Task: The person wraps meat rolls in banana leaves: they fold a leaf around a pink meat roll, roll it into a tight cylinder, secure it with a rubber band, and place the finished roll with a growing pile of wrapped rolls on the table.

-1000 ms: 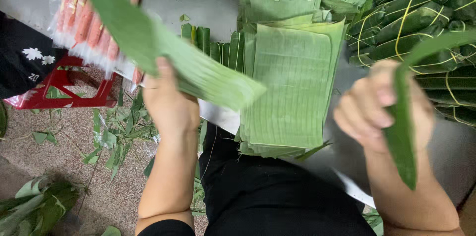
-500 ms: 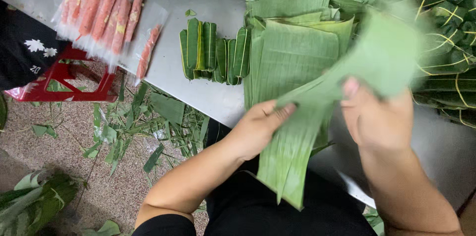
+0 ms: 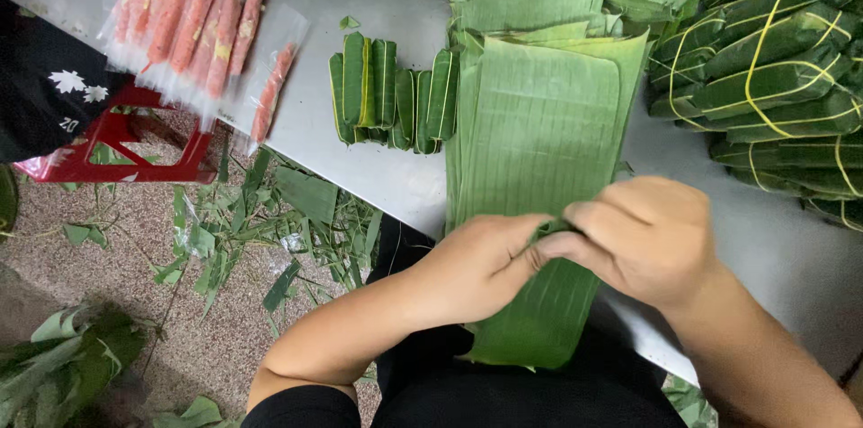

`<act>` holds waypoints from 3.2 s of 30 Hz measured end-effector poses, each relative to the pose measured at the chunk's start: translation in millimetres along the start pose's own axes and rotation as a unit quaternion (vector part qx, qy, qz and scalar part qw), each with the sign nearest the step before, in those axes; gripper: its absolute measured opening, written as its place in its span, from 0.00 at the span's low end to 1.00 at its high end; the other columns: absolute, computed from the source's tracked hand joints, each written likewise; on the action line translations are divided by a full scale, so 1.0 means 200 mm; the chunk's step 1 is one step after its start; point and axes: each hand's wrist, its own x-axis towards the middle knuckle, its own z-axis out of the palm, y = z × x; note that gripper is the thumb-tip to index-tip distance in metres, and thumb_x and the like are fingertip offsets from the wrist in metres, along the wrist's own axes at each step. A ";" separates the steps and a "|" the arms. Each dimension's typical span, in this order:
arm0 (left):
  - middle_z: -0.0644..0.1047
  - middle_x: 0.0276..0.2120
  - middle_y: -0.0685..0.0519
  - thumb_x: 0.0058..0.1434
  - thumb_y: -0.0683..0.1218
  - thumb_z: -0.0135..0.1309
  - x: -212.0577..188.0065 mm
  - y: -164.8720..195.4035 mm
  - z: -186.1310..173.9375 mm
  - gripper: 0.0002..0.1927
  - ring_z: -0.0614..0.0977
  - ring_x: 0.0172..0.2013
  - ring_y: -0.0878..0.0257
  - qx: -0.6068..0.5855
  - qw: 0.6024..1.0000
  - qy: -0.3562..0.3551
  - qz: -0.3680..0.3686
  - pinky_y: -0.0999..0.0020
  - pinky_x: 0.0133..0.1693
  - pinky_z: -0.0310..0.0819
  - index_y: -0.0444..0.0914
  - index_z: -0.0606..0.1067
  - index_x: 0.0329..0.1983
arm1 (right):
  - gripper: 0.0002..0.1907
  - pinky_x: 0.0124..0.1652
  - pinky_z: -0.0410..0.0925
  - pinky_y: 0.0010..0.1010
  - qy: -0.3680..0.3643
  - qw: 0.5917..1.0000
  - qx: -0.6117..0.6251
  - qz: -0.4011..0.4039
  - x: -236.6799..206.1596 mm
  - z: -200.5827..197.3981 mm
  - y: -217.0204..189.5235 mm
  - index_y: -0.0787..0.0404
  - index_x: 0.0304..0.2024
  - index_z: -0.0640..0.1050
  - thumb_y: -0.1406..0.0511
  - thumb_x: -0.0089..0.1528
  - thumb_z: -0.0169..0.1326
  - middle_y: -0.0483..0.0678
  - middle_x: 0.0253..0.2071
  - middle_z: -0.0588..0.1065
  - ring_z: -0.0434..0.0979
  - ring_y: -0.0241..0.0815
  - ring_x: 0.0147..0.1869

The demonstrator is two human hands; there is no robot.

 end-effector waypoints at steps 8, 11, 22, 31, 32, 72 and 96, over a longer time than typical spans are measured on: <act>0.81 0.41 0.42 0.70 0.50 0.51 -0.07 -0.01 -0.02 0.15 0.84 0.42 0.46 0.079 0.997 -0.025 -0.010 0.54 0.44 0.78 0.36 0.74 0.53 | 0.11 0.34 0.69 0.27 -0.056 0.955 0.231 0.177 -0.03 -0.03 0.00 0.64 0.40 0.83 0.64 0.57 0.64 0.49 0.30 0.78 0.79 0.41 0.33; 0.81 0.53 0.43 0.70 0.46 0.53 -0.15 -0.08 -0.16 0.16 0.83 0.52 0.49 0.077 0.985 0.139 0.061 0.57 0.53 0.77 0.35 0.75 0.58 | 0.08 0.43 0.75 0.26 0.046 0.940 0.260 0.216 0.00 -0.05 -0.06 0.67 0.44 0.81 0.68 0.64 0.58 0.51 0.42 0.83 0.86 0.43 0.45; 0.80 0.41 0.46 0.66 0.46 0.60 -0.12 -0.65 -0.90 0.11 0.79 0.40 0.46 0.600 0.638 0.460 -0.149 0.53 0.38 0.73 0.37 0.81 0.48 | 0.16 0.48 0.75 0.32 -0.036 0.998 -0.050 0.029 0.05 0.19 -0.13 0.57 0.49 0.84 0.69 0.57 0.61 0.47 0.50 0.82 0.82 0.45 0.56; 0.80 0.40 0.54 0.59 0.38 0.60 -0.23 -0.09 -0.50 0.13 0.85 0.32 0.65 -0.066 0.892 0.446 -0.032 0.63 0.37 0.83 0.37 0.76 0.47 | 0.27 0.55 0.72 0.40 -0.077 0.988 0.122 0.059 0.07 0.14 -0.04 0.65 0.57 0.76 0.54 0.62 0.58 0.56 0.55 0.79 0.80 0.53 0.59; 0.81 0.35 0.51 0.58 0.36 0.61 -0.24 -0.06 -0.44 0.18 0.84 0.30 0.66 -0.113 0.910 0.397 -0.030 0.63 0.35 0.82 0.36 0.77 0.53 | 0.28 0.57 0.71 0.41 -0.062 0.984 0.154 0.071 0.08 0.13 -0.05 0.67 0.60 0.74 0.55 0.64 0.57 0.58 0.57 0.78 0.79 0.55 0.60; 0.76 0.40 0.54 0.64 0.47 0.62 0.12 -0.15 -0.20 0.13 0.78 0.43 0.56 0.366 0.905 0.085 0.199 0.59 0.44 0.74 0.39 0.79 0.49 | 0.15 0.46 0.73 0.38 -0.090 0.992 -0.001 0.086 -0.01 0.09 0.04 0.62 0.50 0.80 0.65 0.62 0.64 0.46 0.49 0.77 0.79 0.47 0.48; 0.75 0.36 0.52 0.54 0.47 0.57 -0.03 -0.05 -0.13 0.09 0.77 0.41 0.55 0.459 0.860 -0.019 0.222 0.60 0.41 0.72 0.40 0.76 0.37 | 0.15 0.55 0.73 0.40 -0.077 0.996 -0.029 0.019 0.04 0.12 0.07 0.62 0.48 0.80 0.66 0.58 0.63 0.50 0.51 0.79 0.79 0.50 0.53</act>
